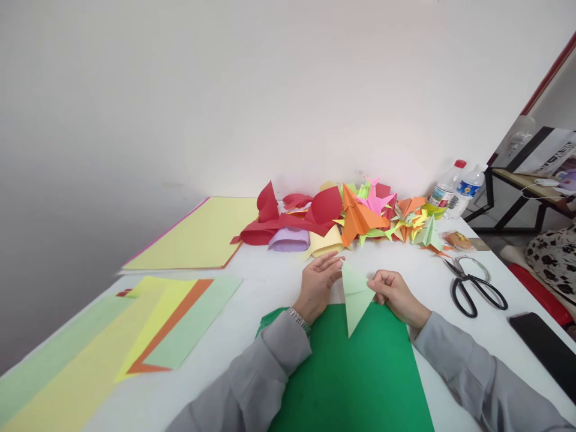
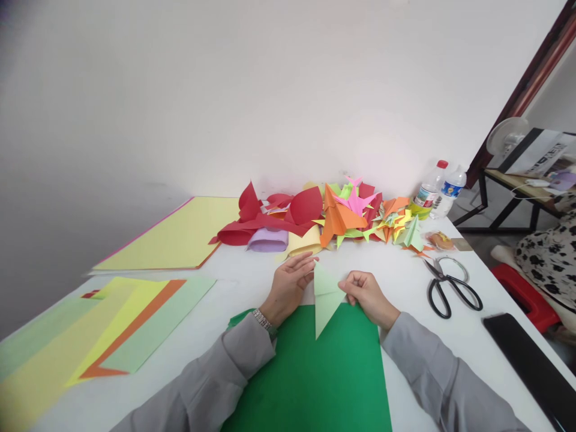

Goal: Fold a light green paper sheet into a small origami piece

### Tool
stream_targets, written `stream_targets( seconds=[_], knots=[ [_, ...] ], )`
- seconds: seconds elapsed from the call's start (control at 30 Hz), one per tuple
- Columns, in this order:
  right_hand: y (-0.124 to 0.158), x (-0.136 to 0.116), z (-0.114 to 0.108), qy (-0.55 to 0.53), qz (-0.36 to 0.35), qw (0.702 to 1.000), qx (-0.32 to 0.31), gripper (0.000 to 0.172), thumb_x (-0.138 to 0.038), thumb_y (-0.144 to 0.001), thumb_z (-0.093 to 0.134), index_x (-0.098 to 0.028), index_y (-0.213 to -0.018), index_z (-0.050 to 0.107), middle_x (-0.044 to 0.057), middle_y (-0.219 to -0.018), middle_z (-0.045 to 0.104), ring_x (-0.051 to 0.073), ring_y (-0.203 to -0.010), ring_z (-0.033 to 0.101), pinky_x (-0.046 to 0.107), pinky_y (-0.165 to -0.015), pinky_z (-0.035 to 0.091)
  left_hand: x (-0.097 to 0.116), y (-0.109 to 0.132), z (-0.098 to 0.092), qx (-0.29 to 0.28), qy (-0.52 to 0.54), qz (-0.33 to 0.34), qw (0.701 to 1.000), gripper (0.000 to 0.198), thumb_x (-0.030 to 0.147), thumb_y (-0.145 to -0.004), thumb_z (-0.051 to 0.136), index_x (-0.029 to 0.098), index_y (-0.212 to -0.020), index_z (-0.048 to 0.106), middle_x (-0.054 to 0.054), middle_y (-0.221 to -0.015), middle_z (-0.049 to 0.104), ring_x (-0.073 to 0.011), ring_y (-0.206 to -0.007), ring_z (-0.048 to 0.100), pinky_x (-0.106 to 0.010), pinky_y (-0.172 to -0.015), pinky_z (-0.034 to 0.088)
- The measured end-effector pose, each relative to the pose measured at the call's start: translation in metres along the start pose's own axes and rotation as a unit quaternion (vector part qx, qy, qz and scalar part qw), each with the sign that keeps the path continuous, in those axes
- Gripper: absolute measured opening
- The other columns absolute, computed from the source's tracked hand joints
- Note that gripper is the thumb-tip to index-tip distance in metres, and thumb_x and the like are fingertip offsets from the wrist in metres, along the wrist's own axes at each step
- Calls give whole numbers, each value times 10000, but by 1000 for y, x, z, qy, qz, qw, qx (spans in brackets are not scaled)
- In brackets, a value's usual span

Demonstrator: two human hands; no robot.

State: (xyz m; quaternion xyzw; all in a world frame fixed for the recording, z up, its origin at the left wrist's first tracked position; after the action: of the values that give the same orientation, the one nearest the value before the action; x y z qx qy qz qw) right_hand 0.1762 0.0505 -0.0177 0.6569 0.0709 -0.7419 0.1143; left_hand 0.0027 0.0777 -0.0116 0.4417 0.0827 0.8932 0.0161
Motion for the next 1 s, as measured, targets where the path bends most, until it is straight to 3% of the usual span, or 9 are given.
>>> stream_targets(
  seconds=[0.33, 0.57, 1.0],
  knots=[
    [1, 1, 0, 28, -3, 1000, -10, 382, -471, -721, 709, -194, -567, 497, -75, -390, 453, 82, -403, 365, 237, -481, 273, -1, -3, -3, -1, 9, -5, 1000, 369, 152, -519, 832, 127, -852, 675, -7, -673, 674, -108, -624, 628, -234, -622, 511],
    [1, 1, -1, 43, -4, 999, -13, 383, -484, -724, 705, -196, -577, 500, -74, -399, 448, 87, -416, 371, 242, -485, 266, -3, -4, -4, -19, -3, -22, 1000, 365, 172, -574, 804, 124, -908, 668, -50, -787, 708, -111, -649, 634, -222, -592, 502],
    [1, 2, -2, 4, 10, 999, 38, 341, -424, -687, 732, -190, -570, 513, -74, -373, 464, 74, -373, 337, 238, -452, 207, 2, -2, -2, 8, -28, 35, 999, 337, 194, -482, 823, 127, -785, 691, 36, -510, 589, -83, -502, 530, -240, -567, 458]
  ],
)
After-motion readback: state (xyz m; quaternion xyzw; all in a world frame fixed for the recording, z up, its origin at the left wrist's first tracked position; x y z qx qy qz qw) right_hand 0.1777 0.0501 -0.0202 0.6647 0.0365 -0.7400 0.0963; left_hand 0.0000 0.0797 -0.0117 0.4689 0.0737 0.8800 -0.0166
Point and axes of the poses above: each hand's wrist, its own y-axis away from the middle knuckle, its own z-axis out of the palm, x = y × z, the point moved 4 cm from there along -y, towards the middle knuckle
